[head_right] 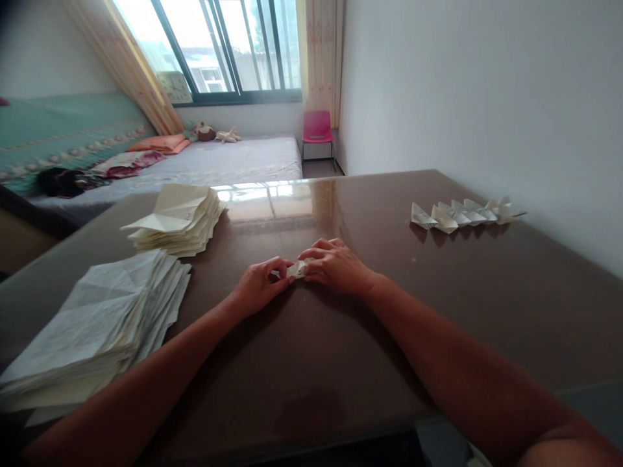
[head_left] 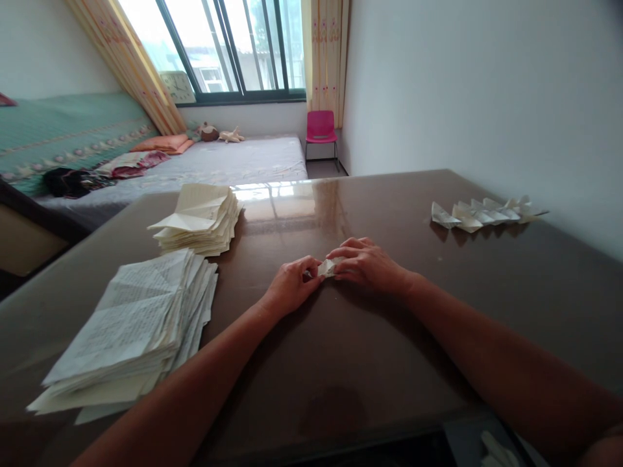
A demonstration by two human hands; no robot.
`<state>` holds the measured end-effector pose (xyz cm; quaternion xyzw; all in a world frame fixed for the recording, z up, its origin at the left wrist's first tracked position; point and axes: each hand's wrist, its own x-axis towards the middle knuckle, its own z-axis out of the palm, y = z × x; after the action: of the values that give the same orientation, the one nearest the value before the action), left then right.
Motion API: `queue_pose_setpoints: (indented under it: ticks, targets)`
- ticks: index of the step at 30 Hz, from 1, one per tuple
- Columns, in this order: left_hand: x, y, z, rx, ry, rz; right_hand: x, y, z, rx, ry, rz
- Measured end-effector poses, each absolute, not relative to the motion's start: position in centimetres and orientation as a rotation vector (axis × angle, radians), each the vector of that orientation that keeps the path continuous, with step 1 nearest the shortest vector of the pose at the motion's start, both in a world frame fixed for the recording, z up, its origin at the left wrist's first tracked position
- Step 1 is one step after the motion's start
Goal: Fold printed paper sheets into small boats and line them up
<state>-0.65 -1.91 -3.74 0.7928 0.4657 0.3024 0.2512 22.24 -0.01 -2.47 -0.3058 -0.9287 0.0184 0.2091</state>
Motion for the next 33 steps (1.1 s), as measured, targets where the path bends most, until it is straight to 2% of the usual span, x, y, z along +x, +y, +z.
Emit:
queue_pose_setpoints:
  ticks: [7,13,19,33]
  targets:
    - [-0.8,-2.0,-4.0,2.218,1.188,0.822,22.4,0.9,-3.5,-0.904,-2.432,0.522]
    - [-0.7,-2.1,-4.3,2.157,1.147,0.922,22.2,1.0,-3.8,-1.028,-2.23,0.734]
    - [-0.2,-2.2,-4.0,1.959,1.193,0.958,21.8,0.6,-3.7,-0.99,-2.176,0.719]
    - [-0.4,-2.0,-3.5,1.913,1.147,0.831,21.7,0.2,-3.3,-1.023,-2.142,0.788]
